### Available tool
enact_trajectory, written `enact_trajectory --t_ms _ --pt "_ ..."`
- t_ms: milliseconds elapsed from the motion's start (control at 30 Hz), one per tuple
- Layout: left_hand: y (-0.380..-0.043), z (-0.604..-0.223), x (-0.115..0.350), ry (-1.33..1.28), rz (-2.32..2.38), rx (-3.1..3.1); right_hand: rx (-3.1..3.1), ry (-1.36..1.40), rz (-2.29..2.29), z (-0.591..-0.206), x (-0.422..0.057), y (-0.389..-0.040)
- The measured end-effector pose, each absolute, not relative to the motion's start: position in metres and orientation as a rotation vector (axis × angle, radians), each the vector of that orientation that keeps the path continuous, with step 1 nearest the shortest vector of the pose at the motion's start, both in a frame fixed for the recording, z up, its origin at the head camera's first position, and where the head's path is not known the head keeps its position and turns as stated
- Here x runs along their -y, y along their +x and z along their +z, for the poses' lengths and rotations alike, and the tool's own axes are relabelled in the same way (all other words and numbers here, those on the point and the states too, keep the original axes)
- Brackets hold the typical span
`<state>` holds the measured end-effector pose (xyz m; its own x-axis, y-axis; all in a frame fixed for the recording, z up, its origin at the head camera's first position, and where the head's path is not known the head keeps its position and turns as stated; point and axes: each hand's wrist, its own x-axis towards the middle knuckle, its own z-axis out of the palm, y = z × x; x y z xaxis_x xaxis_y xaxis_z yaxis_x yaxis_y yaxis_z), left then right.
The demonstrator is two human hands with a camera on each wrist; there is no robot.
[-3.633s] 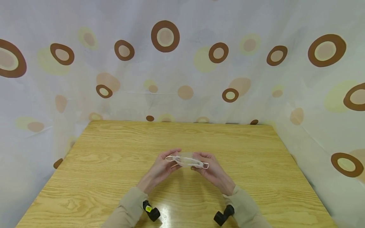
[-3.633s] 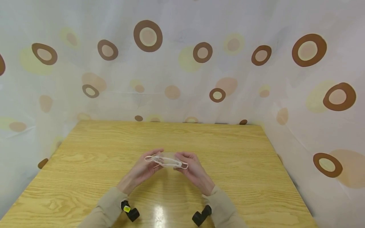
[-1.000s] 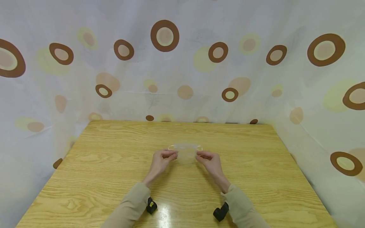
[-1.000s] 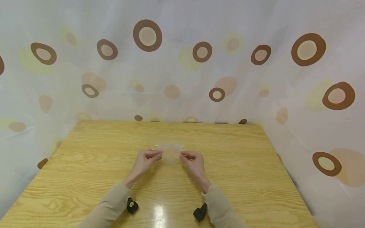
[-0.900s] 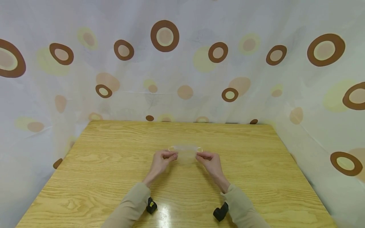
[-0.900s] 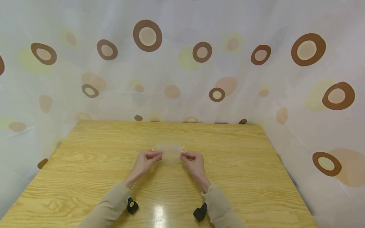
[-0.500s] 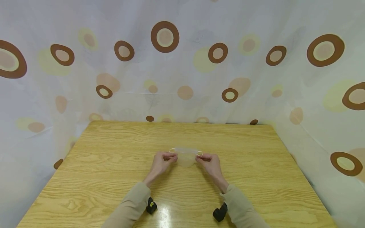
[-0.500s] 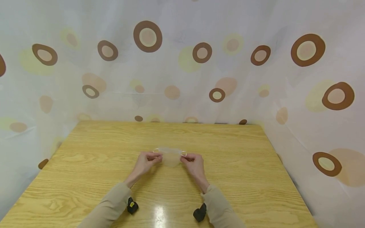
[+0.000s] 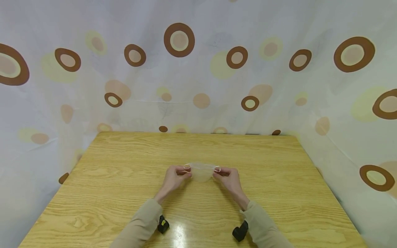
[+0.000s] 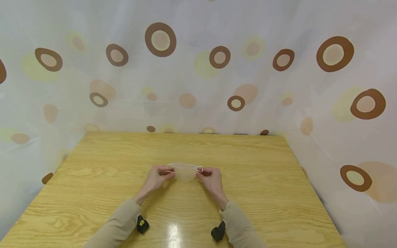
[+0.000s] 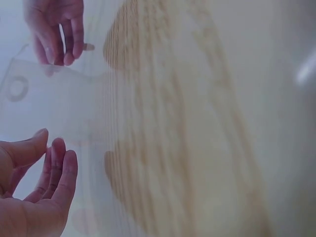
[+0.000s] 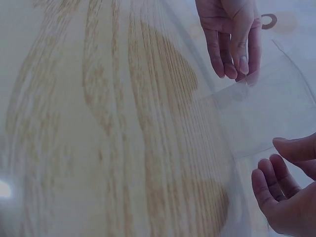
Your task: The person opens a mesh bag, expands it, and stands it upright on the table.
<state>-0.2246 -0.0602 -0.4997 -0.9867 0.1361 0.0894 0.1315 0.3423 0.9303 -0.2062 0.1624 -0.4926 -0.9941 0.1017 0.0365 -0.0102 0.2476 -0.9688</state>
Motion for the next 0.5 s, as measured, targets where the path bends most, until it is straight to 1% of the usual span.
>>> enact_trajectory --t_ms 367,500 --pt "-0.226 -0.502 0.065 0.25 1.777 -2.6 2.431 -0.099 1.865 -0.492 -0.168 -0.204" --pt "-0.226 -0.501 0.072 0.213 1.803 -2.588 2.466 -0.098 1.8 -0.492 -0.174 -0.206"
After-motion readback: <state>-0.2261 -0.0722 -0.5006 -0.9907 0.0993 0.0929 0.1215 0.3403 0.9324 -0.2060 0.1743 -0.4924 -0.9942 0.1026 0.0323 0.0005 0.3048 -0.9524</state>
